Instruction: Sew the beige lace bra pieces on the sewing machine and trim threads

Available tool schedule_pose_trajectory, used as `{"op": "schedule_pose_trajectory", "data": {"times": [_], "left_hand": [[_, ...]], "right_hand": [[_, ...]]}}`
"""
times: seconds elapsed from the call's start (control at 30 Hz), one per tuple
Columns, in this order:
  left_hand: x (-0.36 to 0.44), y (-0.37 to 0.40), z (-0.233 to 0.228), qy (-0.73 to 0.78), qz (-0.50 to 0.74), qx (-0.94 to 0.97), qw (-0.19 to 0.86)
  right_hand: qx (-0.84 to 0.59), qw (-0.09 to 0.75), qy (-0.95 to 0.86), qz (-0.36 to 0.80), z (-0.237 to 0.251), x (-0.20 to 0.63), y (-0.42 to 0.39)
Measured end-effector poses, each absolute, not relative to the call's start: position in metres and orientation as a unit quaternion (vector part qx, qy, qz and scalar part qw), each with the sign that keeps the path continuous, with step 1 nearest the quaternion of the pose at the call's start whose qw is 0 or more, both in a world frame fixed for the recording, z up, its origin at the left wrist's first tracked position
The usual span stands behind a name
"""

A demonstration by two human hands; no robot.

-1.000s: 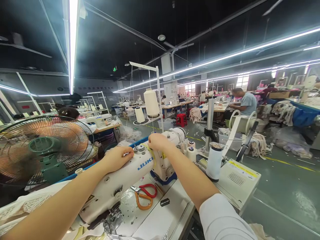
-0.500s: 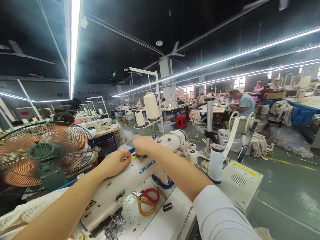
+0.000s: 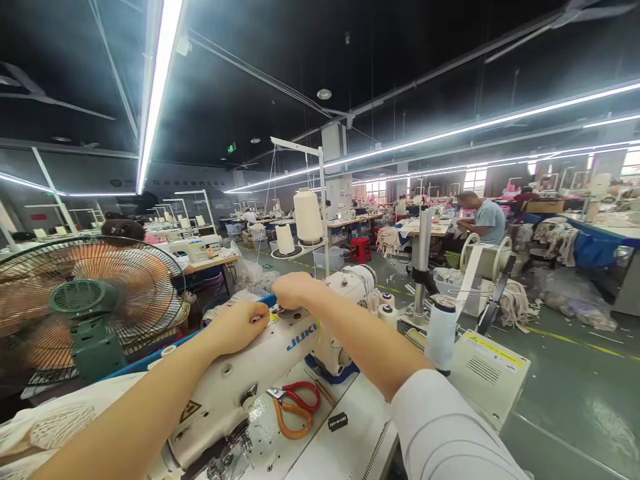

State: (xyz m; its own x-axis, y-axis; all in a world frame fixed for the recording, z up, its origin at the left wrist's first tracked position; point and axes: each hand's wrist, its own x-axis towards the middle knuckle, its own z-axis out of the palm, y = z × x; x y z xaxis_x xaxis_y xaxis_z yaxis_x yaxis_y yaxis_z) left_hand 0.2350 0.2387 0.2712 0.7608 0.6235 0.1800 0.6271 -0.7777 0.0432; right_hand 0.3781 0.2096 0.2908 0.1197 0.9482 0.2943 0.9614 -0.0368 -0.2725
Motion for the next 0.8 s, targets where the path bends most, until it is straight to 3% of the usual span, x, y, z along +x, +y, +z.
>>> {"op": "schedule_pose_trajectory", "data": {"times": [0.13, 0.23, 0.57, 0.8], "left_hand": [[0.234, 0.24, 0.27, -0.325, -0.096, -0.941, 0.006], [0.234, 0.24, 0.271, -0.326, -0.095, -0.941, 0.001], [0.232, 0.24, 0.269, -0.327, -0.095, -0.94, -0.002], [0.232, 0.242, 0.268, -0.325, -0.095, -0.941, -0.004]], "right_hand": [[-0.732, -0.001, -0.681, -0.006, 0.293, 0.384, 0.193], [-0.743, -0.079, -0.664, -0.021, 0.303, 0.394, 0.196], [-0.698, -0.174, -0.692, -0.06, 0.306, 0.386, 0.199], [-0.659, -0.144, -0.734, -0.078, 0.308, 0.377, 0.203]]}}
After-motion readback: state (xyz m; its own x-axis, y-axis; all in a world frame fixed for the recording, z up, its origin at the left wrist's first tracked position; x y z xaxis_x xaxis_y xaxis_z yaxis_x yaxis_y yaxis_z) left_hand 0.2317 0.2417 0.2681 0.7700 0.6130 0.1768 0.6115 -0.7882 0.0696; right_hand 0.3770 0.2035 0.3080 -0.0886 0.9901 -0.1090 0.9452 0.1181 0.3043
